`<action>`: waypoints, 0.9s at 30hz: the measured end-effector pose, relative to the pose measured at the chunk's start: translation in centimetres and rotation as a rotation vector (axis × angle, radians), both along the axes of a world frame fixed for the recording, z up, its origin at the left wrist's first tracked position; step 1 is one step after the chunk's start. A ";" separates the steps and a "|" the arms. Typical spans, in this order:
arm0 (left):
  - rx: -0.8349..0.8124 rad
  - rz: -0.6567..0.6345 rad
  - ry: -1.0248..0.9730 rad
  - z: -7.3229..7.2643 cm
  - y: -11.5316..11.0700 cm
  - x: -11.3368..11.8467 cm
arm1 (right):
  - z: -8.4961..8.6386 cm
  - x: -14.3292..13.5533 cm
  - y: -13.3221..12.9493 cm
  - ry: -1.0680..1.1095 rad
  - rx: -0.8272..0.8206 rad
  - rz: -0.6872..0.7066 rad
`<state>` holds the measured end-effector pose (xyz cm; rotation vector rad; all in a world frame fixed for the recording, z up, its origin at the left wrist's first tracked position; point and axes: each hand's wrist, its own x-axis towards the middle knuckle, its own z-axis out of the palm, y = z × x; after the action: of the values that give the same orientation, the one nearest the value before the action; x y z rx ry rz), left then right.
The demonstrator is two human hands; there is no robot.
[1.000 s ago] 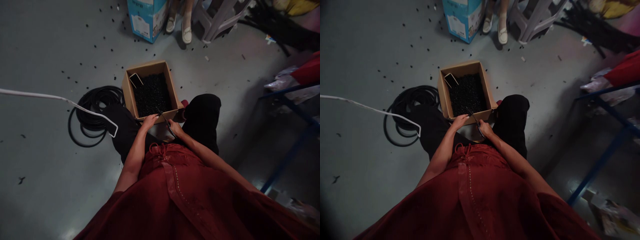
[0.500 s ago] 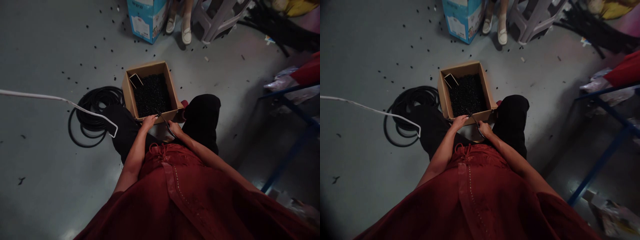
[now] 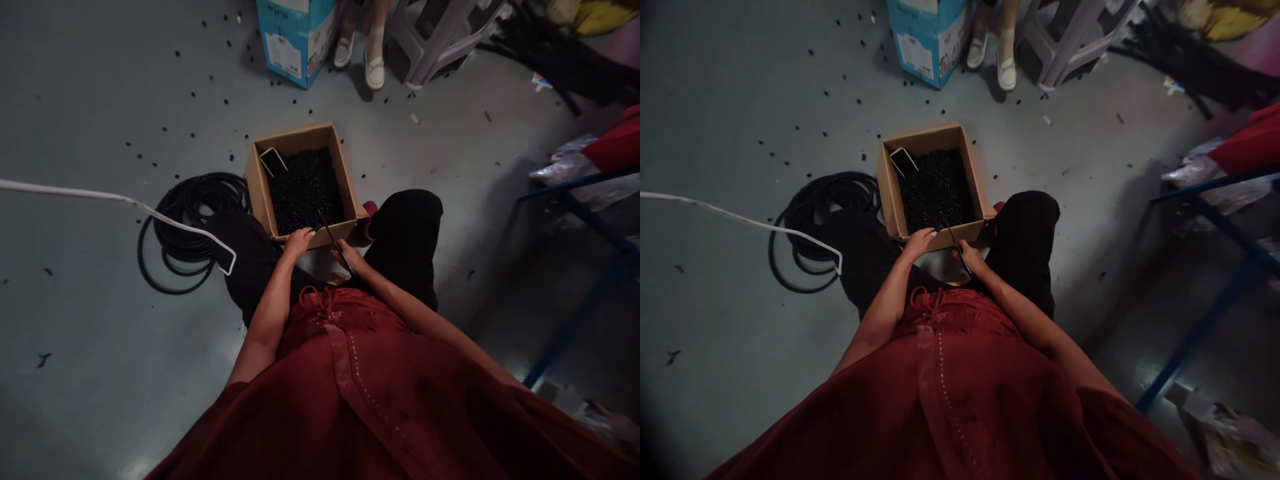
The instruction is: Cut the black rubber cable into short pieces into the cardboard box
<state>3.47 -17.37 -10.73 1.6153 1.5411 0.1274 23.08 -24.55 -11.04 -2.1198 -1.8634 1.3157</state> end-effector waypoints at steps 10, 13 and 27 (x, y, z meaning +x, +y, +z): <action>0.017 -0.017 -0.008 0.0 0.0 0.1 | -0.8 -0.1 -0.4 0.153 -0.033 0.010; 0.009 -0.031 -0.012 0.2 0.0 0.1 | -0.8 -0.2 -0.3 0.153 -0.030 0.014; -0.011 -0.118 -0.040 0.3 -0.3 0.6 | -0.7 -0.3 -0.1 0.172 -0.016 -0.008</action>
<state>4.03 -17.69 -10.39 1.6805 1.4103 0.0863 22.76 -24.64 -11.78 -1.9486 -1.7813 1.4648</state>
